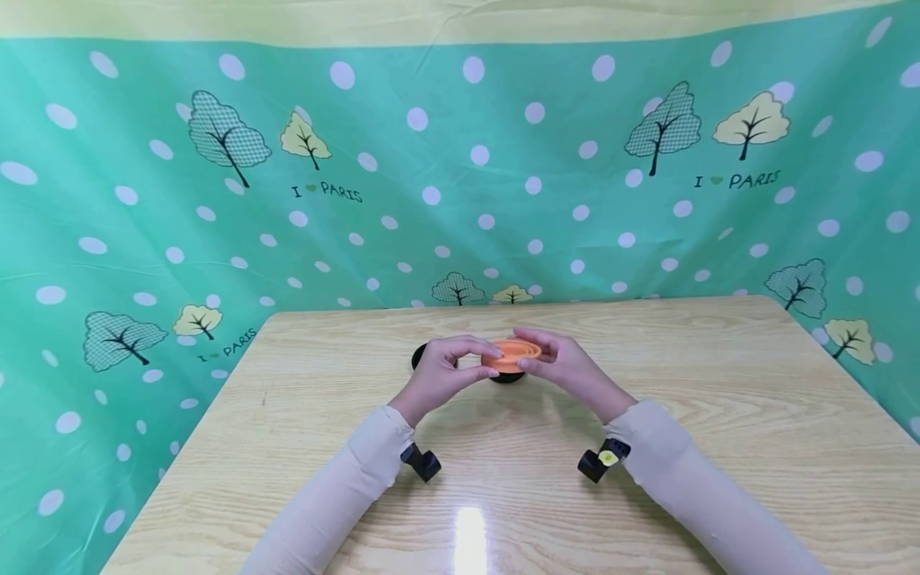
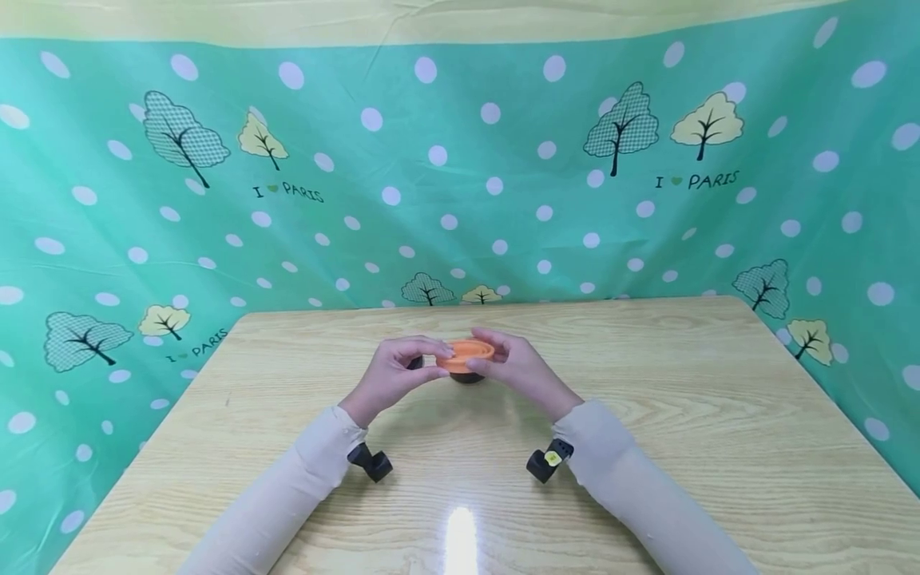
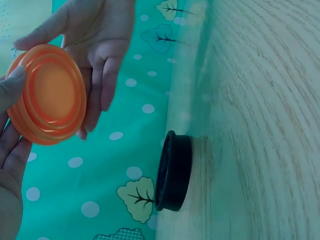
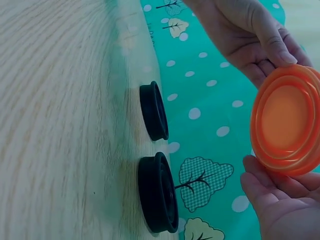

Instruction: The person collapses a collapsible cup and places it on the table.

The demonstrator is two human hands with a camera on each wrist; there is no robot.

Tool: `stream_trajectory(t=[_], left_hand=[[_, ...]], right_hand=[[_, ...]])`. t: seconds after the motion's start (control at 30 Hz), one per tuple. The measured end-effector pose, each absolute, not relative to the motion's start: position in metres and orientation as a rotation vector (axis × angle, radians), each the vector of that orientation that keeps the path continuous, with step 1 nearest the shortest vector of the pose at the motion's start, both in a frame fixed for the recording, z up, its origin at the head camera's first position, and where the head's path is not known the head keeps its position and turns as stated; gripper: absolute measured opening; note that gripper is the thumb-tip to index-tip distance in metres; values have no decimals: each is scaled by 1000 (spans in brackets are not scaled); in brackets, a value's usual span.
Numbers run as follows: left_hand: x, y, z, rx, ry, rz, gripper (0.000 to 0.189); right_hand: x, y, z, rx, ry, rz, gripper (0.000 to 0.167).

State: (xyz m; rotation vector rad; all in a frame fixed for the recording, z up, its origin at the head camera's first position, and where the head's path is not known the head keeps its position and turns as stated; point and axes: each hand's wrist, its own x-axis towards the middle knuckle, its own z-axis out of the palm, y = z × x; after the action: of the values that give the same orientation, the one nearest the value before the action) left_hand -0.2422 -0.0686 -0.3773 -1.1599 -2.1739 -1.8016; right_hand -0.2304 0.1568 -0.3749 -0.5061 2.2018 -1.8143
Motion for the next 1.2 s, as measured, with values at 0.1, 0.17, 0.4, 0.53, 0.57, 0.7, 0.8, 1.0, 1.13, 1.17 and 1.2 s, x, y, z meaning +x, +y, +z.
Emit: stream_trajectory(t=[0.1, 0.17, 0.4, 0.53, 0.57, 0.7, 0.8, 1.0, 1.13, 1.17, 1.2], left_hand=[[-242, -69, -378, -1167, -2162, -1806, 17], [-242, -69, -379, -1159, -2180, -1796, 20], [-243, -68, -374, -997, -2354, -1793, 51], [-241, -66, -365, -967, -2421, -1890, 71], [-240, -66, -363, -960, -2443, -1924, 73], [-236, -64, -358, -955, -2525, -1993, 76], [-235, -63, -357, -967, -2539, -1998, 74], [-239, -62, -364, -978, -2490, -2018, 73], [-247, -61, -377, -1012, -2463, -1977, 75], [-249, -61, -379, -1018, -2461, -1965, 75], [-251, -61, -382, -1029, -2454, -1959, 76]], right_hand=[[-230, 156, -376, -483, 2209, -1832, 68], [-229, 156, -377, -460, 2194, -1867, 67], [-227, 157, -380, -462, 2228, -1981, 71], [-226, 156, -377, -507, 2254, -2019, 75], [-225, 156, -377, -527, 2271, -2017, 76], [-225, 155, -377, -616, 2334, -1998, 80], [-224, 155, -378, -684, 2360, -1978, 83], [-224, 156, -380, -747, 2386, -1911, 87], [-226, 158, -382, -753, 2394, -1870, 91], [-226, 158, -382, -749, 2399, -1858, 91], [-226, 158, -383, -753, 2405, -1850, 92]])
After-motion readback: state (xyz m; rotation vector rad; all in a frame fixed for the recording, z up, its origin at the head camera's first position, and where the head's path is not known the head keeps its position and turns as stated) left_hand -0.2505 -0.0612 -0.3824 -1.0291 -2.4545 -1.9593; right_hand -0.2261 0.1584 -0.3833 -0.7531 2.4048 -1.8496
